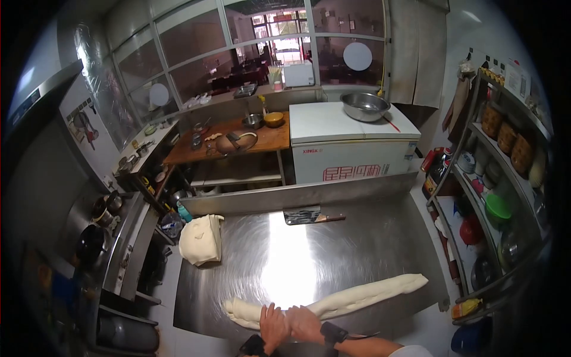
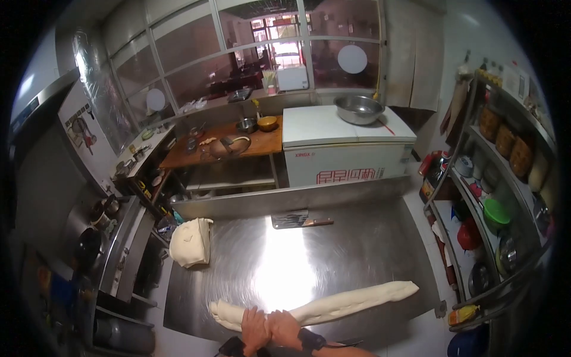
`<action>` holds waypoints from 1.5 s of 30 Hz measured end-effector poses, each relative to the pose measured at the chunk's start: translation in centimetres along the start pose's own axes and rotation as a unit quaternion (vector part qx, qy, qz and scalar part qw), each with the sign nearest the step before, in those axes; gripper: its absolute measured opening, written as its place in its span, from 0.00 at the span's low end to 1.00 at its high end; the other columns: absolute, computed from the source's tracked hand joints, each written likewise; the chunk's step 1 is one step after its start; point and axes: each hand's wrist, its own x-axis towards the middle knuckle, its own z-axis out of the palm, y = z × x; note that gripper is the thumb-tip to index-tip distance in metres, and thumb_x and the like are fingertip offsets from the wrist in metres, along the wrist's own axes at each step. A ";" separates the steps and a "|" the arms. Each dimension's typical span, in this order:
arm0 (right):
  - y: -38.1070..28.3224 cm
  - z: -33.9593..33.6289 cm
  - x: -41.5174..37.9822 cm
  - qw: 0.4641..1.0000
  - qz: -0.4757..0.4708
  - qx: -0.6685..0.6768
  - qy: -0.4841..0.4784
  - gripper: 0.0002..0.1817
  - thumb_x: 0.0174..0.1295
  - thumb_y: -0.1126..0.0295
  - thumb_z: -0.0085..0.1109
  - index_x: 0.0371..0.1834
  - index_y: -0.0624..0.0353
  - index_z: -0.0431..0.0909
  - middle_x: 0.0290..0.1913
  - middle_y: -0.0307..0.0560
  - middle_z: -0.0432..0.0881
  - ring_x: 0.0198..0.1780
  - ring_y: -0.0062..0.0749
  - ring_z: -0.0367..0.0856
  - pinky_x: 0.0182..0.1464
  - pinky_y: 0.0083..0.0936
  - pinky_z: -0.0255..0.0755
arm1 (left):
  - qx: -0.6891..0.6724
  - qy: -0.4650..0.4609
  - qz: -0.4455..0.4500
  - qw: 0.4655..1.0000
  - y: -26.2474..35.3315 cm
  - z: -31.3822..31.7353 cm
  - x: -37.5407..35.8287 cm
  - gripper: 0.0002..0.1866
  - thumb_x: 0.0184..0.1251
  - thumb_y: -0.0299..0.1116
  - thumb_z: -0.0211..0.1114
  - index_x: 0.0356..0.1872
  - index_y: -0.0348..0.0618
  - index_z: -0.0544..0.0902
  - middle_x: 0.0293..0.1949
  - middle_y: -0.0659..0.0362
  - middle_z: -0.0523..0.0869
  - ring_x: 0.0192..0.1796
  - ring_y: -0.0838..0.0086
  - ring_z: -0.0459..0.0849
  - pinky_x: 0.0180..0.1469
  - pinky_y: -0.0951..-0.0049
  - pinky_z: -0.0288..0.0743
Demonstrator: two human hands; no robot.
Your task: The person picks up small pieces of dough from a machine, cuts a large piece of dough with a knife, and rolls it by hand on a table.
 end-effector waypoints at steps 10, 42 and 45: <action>2.4 2.0 6.3 0.999 0.043 -0.015 -0.005 0.09 0.62 0.67 0.56 0.34 0.59 0.82 0.36 0.48 0.83 0.43 0.44 0.83 0.46 0.40 0.78 | -0.040 -0.115 -0.121 0.985 -4.8 4.8 1.2 0.10 0.68 0.37 0.58 0.34 0.43 0.83 0.37 0.48 0.85 0.45 0.51 0.82 0.50 0.45 0.70; 1.5 3.5 11.2 0.998 0.056 0.036 0.005 0.11 0.66 0.66 0.52 0.36 0.62 0.80 0.37 0.54 0.84 0.43 0.51 0.83 0.45 0.46 0.78 | -0.086 -0.077 -0.164 0.980 -9.9 4.6 1.2 0.11 0.69 0.39 0.56 0.31 0.47 0.82 0.34 0.48 0.81 0.48 0.51 0.79 0.56 0.44 0.66; 2.8 2.8 13.8 0.987 0.119 0.057 -0.095 0.12 0.66 0.64 0.52 0.34 0.58 0.83 0.38 0.56 0.86 0.44 0.53 0.85 0.45 0.48 0.80 | -0.044 -0.045 -0.120 0.991 -12.2 5.7 3.8 0.08 0.60 0.36 0.63 0.24 0.48 0.77 0.25 0.56 0.81 0.32 0.58 0.78 0.41 0.53 0.69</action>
